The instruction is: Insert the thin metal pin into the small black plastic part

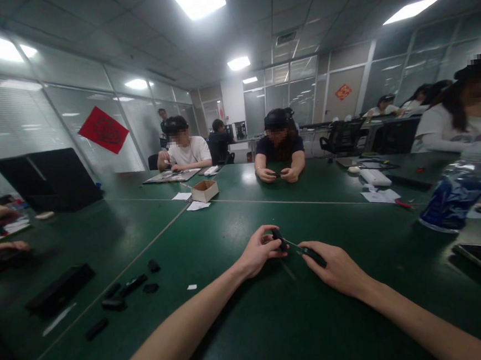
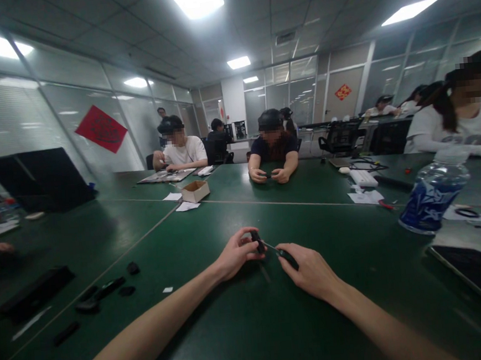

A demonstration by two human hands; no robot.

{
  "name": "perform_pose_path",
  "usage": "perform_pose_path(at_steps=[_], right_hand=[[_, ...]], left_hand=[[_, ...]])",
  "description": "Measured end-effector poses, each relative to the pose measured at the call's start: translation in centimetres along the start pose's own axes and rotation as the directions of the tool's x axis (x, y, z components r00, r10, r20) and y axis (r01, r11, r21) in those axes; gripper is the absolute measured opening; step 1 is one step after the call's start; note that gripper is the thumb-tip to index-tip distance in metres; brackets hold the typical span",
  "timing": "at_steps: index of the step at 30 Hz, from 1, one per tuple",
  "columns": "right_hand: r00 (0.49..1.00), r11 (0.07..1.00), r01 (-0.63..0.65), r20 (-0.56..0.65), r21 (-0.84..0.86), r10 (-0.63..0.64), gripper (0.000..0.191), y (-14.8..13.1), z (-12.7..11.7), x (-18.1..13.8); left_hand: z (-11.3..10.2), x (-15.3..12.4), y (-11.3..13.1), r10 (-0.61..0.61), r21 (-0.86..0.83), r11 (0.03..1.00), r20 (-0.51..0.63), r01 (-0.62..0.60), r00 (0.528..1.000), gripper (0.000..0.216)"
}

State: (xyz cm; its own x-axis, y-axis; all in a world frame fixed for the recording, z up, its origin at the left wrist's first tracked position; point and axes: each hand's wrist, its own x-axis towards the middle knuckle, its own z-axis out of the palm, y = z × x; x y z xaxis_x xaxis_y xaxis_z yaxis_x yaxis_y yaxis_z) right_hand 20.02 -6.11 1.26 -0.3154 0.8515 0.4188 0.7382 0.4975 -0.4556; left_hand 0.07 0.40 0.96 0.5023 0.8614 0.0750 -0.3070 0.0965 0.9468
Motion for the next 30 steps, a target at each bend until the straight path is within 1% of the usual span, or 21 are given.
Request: perform_pose_path(at_steps=[3,11,19,24,30], right_hand=[[1.000,1.000,0.026,-0.014,-0.013,-0.026,0.029,0.00,0.08,0.01],[0.999,0.999,0.036,0.004,-0.034,-0.036,0.028,0.26,0.27,-0.08],[1.000,1.000,0.011,0.029,-0.029,-0.010,0.029,0.02,0.06,-0.04],[0.998,0.999,0.005,0.058,-0.037,-0.003,0.030,-0.25,-0.17,-0.02],[0.999,0.999,0.012,0.054,-0.043,-0.010,0.031,-0.14,-0.14,-0.07]], left_hand=[[-0.02,-0.04,-0.03,0.013,-0.003,1.000,0.009,-0.013,1.000,0.042],[-0.13,-0.07,-0.14,0.046,0.024,0.999,0.016,-0.046,0.999,0.037],[0.18,-0.16,0.34,0.008,0.004,1.000,0.003,-0.008,1.000,0.030],[0.04,0.06,0.20,-0.025,-0.038,0.999,-0.008,0.024,1.000,0.033],[0.02,0.07,0.15,-0.012,-0.004,1.000,-0.002,0.012,1.000,0.033]])
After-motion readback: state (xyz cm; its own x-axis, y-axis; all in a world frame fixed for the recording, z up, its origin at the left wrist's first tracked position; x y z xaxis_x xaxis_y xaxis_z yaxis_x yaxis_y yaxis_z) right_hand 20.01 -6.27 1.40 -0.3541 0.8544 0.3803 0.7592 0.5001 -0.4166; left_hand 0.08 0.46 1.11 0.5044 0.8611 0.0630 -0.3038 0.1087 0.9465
